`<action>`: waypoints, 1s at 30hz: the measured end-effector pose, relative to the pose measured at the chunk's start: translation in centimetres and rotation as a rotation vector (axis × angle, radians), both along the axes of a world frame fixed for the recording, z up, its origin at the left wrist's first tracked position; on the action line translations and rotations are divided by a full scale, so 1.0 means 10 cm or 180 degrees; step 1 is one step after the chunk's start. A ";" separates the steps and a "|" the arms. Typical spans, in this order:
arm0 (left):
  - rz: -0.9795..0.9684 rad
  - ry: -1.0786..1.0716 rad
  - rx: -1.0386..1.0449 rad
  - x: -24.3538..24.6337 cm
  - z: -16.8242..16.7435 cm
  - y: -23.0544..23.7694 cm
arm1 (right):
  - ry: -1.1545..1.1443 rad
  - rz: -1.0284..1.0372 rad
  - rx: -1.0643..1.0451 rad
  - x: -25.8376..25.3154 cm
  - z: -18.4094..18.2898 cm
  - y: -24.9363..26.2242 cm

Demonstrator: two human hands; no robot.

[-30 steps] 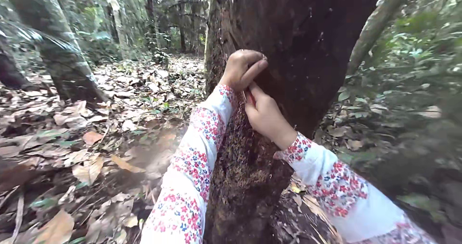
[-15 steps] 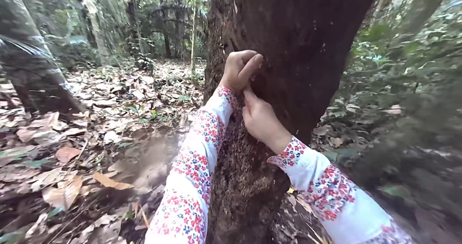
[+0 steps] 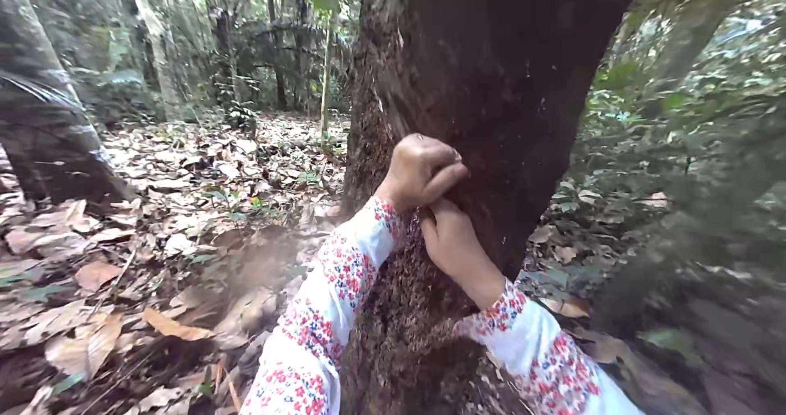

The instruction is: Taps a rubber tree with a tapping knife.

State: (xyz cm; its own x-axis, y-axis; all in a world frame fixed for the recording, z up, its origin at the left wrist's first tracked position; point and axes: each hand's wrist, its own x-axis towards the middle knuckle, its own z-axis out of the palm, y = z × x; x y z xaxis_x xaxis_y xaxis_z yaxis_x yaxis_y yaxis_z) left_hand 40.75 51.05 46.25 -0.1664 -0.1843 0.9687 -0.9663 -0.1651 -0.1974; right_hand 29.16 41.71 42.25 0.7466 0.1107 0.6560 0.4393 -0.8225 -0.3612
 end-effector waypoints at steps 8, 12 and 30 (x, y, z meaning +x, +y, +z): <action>-0.0176 -0.0183 -0.0055 0.18 -0.26 -0.15 | 0.0322 -0.0185 0.0006 0.06 -0.28 -0.06; -0.0203 -0.0314 0.0126 0.15 -0.27 -0.13 | 0.0327 -0.0180 -0.0050 -0.02 -0.27 -0.07; -0.0293 -0.0390 -0.0025 -0.53 -0.37 -0.57 | 0.0026 0.0096 -0.0464 -0.76 -0.20 -0.72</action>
